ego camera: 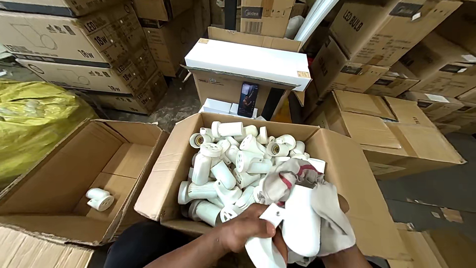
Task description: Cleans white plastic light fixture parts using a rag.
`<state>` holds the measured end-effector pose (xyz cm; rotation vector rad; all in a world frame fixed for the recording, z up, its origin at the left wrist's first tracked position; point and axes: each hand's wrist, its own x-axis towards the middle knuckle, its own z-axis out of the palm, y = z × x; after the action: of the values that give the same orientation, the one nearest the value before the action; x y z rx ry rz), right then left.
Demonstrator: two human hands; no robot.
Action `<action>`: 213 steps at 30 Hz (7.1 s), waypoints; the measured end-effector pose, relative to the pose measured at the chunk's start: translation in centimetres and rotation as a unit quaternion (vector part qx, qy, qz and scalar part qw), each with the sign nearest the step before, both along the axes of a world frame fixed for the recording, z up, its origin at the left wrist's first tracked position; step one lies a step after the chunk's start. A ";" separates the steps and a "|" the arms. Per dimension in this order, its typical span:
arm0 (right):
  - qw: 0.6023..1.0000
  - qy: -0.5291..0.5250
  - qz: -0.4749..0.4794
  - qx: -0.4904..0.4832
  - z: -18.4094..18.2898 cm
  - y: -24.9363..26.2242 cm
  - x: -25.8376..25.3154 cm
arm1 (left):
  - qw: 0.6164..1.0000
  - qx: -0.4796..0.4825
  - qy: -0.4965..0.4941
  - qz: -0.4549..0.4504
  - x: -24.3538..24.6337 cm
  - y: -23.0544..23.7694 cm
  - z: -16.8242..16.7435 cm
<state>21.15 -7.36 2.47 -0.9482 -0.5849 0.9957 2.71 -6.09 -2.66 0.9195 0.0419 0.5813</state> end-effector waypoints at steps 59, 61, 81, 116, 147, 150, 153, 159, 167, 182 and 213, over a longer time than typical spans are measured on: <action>0.962 -0.271 0.021 -0.001 -1.1 0.9 -2.8 | 0.829 0.148 0.121 0.525 -0.3 1.7 1.2; 0.944 -0.321 0.046 0.059 -2.0 0.4 -3.1 | 0.855 -0.008 0.082 0.513 0.9 0.3 1.1; 0.857 -0.503 0.025 0.110 -5.3 0.1 -4.2 | 0.793 0.141 0.206 0.556 2.1 -1.2 -0.8; 0.834 -0.529 0.153 0.021 -1.3 1.3 -1.6 | 0.644 0.477 0.463 0.378 -0.4 0.9 2.1; 0.818 -0.543 0.151 0.115 -4.3 0.7 -2.9 | 0.603 0.537 0.525 0.269 -2.6 1.7 3.6; 0.864 -0.443 0.223 -0.092 -3.5 2.2 -3.3 | 0.493 0.569 0.562 0.344 -0.9 1.5 1.3; 0.894 -0.422 0.152 0.025 -3.3 2.3 -3.0 | 0.550 0.570 0.464 0.397 -1.6 2.6 1.6; 0.782 -0.537 -0.001 0.318 -2.5 2.0 -0.7 | 0.869 0.140 0.280 0.383 -4.6 5.3 4.2; 0.820 -0.494 0.052 0.285 -4.1 1.9 -2.2 | 0.800 -0.020 0.264 0.539 -1.0 3.3 2.8; 0.966 -0.189 0.124 -0.122 -1.7 0.9 -4.4 | 0.564 0.549 0.168 0.593 -3.1 4.4 1.3; 0.967 -0.101 0.182 -0.150 -1.4 0.7 -4.4 | 0.533 0.587 0.174 0.584 -3.8 3.6 2.2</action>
<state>16.72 -6.63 1.11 -1.2493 -0.8123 1.3518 -1.09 -2.54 -0.45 2.3733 0.7750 1.7909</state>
